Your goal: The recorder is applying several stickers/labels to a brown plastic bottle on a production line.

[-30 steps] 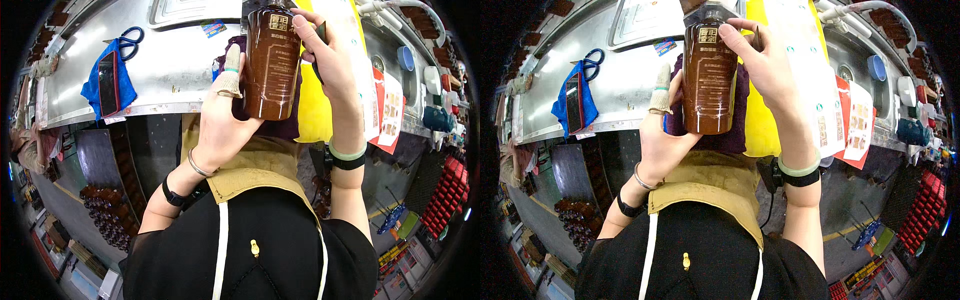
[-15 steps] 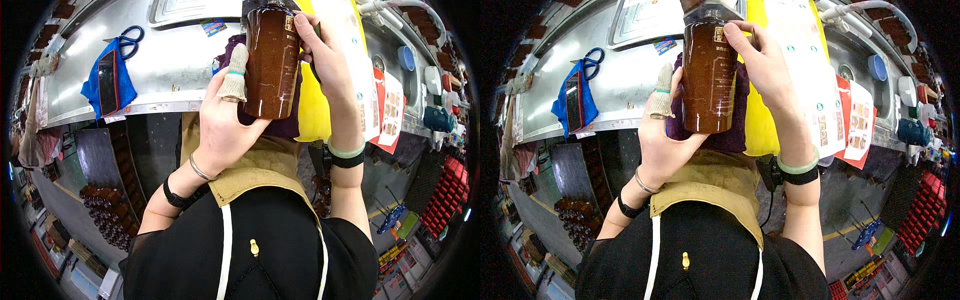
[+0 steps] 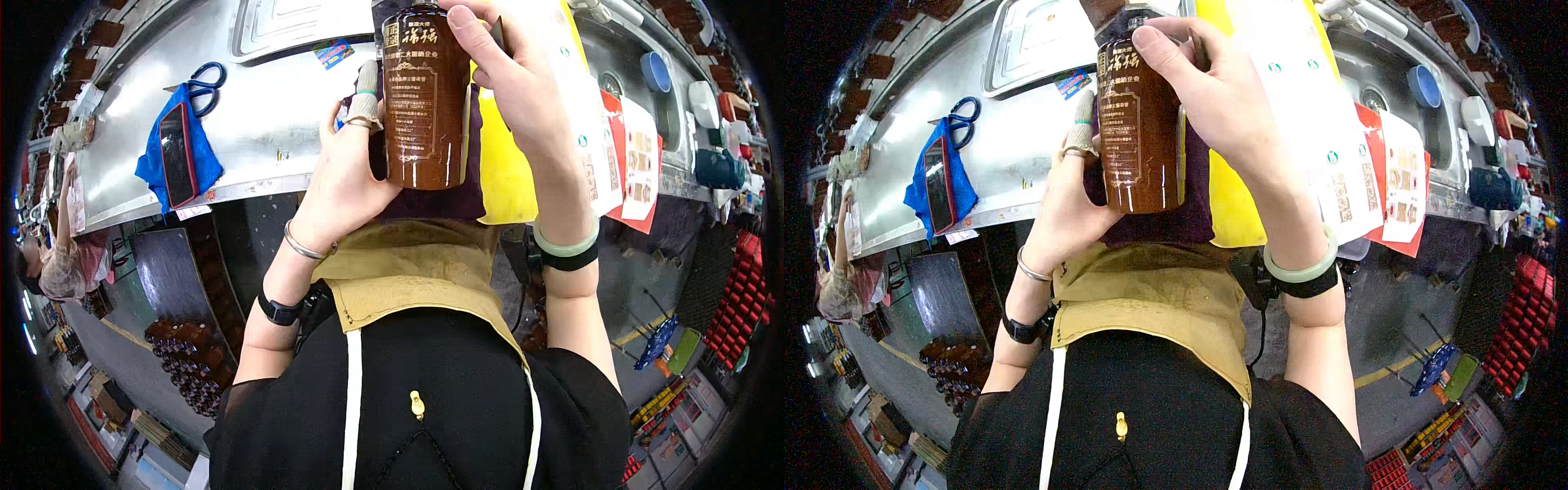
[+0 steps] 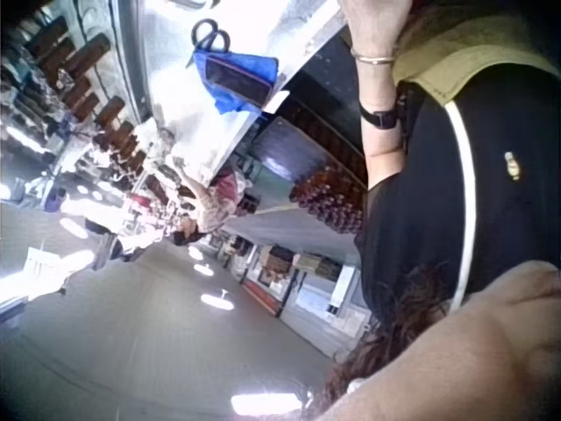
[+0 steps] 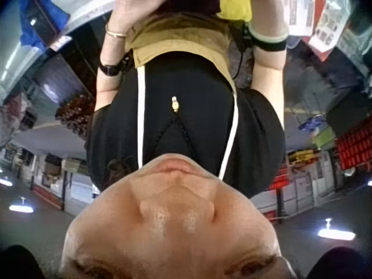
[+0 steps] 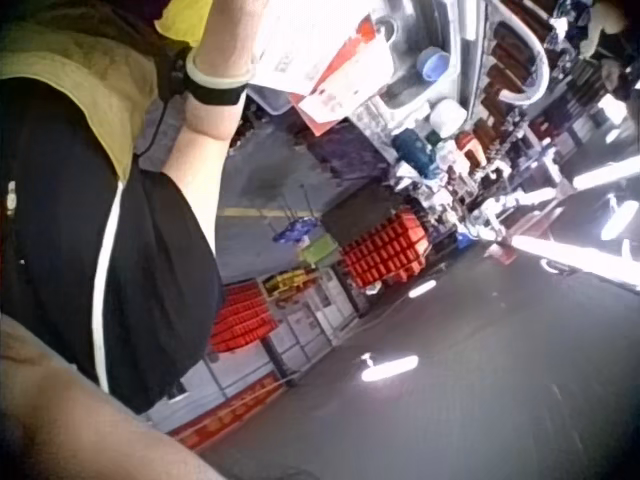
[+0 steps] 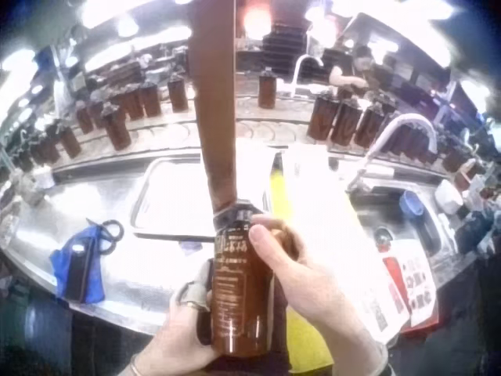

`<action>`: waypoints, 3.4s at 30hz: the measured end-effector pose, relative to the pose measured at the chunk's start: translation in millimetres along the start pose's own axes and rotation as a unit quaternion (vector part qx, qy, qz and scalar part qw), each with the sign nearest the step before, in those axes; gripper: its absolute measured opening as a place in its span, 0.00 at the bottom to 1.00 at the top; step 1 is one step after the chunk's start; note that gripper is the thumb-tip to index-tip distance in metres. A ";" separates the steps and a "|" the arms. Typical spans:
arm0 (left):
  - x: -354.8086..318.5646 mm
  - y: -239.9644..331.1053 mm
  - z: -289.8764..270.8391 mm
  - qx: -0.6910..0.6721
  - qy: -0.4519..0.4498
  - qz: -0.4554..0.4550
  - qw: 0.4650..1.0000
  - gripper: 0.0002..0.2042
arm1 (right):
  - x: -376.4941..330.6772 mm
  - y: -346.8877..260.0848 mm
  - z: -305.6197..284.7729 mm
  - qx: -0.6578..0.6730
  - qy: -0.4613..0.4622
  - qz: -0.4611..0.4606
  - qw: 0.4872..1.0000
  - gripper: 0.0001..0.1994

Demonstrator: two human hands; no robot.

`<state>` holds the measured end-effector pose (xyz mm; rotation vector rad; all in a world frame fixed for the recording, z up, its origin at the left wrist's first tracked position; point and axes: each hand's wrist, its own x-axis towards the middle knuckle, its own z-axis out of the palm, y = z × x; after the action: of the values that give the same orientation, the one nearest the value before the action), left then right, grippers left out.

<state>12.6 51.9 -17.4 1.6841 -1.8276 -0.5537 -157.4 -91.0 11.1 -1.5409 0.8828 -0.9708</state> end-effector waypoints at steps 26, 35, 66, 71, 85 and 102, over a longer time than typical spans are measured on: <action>-13.4 11.1 6.5 -0.176 0.058 -0.064 0.981 0.42 | 0.9 4.3 -3.7 -0.011 0.007 0.044 0.999 0.20; -13.3 -6.4 -2.2 -0.244 -0.040 -0.028 0.969 0.53 | -2.2 -9.2 0.0 -0.017 0.011 0.056 0.998 0.20; -3.8 30.2 12.8 -0.520 0.041 -0.129 0.843 0.45 | -4.0 8.8 -2.1 0.010 -0.008 0.036 0.999 0.27; -4.2 30.1 13.1 -0.515 0.046 -0.132 0.845 0.45 | -4.2 7.2 -0.5 -0.002 -0.006 0.035 0.999 0.27; -5.9 27.1 18.7 -0.482 0.063 -0.128 0.864 0.44 | -4.9 -7.9 -2.7 -0.070 0.000 0.053 0.996 0.26; -7.7 23.1 23.4 -0.372 0.075 -0.129 0.916 0.45 | 27.4 -66.8 -11.2 -0.461 -0.089 -0.383 0.795 0.19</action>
<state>-19.9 60.1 -20.7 1.3706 -1.0702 -1.0425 -153.8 -109.3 81.8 -2.9377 0.5882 -0.9368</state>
